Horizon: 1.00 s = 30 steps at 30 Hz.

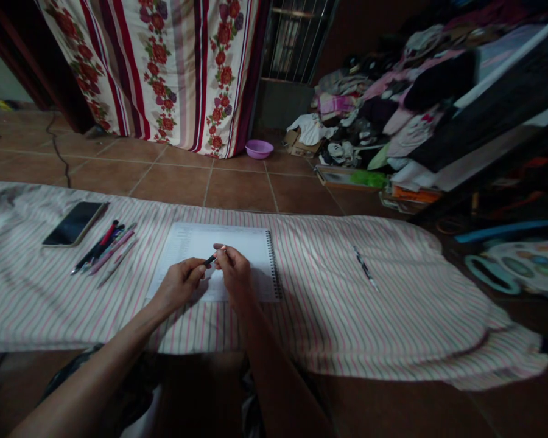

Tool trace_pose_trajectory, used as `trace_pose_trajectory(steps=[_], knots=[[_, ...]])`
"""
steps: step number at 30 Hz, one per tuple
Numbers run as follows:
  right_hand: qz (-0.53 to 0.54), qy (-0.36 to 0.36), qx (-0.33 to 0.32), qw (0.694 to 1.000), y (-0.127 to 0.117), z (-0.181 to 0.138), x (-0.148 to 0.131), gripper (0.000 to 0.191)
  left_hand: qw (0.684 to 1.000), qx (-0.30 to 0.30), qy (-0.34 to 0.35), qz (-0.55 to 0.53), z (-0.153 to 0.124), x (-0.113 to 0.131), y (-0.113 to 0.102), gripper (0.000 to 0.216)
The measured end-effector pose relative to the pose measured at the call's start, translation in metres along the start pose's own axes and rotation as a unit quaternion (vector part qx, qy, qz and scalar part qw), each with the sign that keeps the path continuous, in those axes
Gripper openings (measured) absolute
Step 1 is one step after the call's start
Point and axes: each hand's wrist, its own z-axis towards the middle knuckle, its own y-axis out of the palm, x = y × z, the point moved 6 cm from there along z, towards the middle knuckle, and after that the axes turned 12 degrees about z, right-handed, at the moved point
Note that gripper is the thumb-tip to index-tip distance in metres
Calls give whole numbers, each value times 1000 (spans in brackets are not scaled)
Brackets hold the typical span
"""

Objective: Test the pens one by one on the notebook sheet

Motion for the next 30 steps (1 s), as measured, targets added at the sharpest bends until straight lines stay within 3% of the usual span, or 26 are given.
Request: trace_pose_trajectory(steps=[22,30], knots=[[-1,21,8,1000,1,-2,-1,35,999,-9,-15,-42,1,-1,1,27],[-14,9,-1,1000,2,-3,-3,32,1000,-9,-13,-9,1,-3,0,23]])
